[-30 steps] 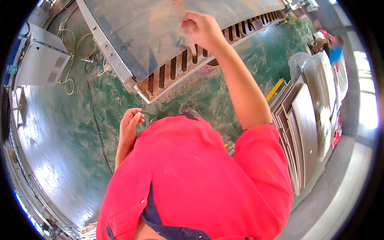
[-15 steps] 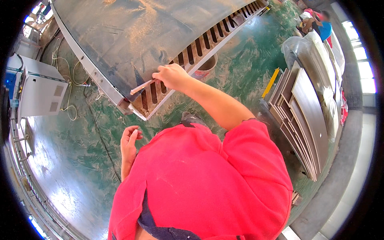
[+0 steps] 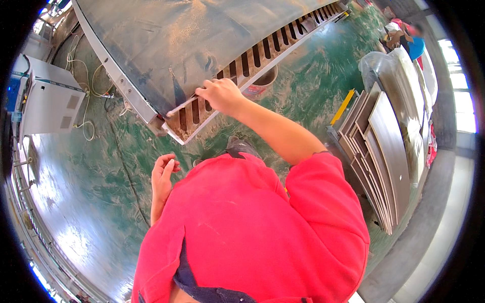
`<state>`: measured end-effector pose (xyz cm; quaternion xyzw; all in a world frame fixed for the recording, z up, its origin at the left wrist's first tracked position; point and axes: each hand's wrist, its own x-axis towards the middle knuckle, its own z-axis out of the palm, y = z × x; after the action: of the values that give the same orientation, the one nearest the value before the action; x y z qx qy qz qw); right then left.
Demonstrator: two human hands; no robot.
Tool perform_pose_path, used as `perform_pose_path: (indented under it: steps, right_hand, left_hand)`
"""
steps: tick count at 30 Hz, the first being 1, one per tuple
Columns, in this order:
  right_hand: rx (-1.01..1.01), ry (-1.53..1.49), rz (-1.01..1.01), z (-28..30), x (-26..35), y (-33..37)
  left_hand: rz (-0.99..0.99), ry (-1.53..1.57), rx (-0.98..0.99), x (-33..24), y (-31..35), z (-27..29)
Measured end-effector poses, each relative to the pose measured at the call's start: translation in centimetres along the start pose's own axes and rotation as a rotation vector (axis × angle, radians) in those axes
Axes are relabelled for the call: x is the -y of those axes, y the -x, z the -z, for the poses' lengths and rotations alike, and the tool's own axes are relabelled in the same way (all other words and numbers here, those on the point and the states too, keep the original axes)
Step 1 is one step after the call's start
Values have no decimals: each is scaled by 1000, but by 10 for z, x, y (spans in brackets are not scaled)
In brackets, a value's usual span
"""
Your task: The person picks up a thin wooden stick and uses it to scrape sawdust and debris from the slots and surface of a large industrial machine. They repeatedly insert the stick into the vents to dislodge material and then wipe the top surface clean.
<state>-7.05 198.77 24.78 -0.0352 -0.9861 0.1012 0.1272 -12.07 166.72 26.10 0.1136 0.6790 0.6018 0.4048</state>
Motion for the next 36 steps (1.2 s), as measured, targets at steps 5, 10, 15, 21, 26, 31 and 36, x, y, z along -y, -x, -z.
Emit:
perform_pose_path:
  steps: [5,10,15,21,26,31,36]
  right_hand:
    - [-124,-131,21,75,76,-20]
    - [-205,-226,-32,134,101,-24]
    - [-247,-155,-263,106,44,-32]
    - [26,13,-212,42,40,-43]
    - [86,131,-245,-6,27,-21]
    - [16,84,-178,16,46,-16]
    - [-126,-58,-133,85,96,-36]
  left_hand:
    - [-2,41,37,6,-1,4]
    - [-1,52,31,12,2,6]
    - [13,59,75,11,0,4]
    - [11,15,60,5,2,1]
    - [4,13,46,5,7,1]
    - [15,23,14,13,11,1]
    - [21,44,40,12,13,-2]
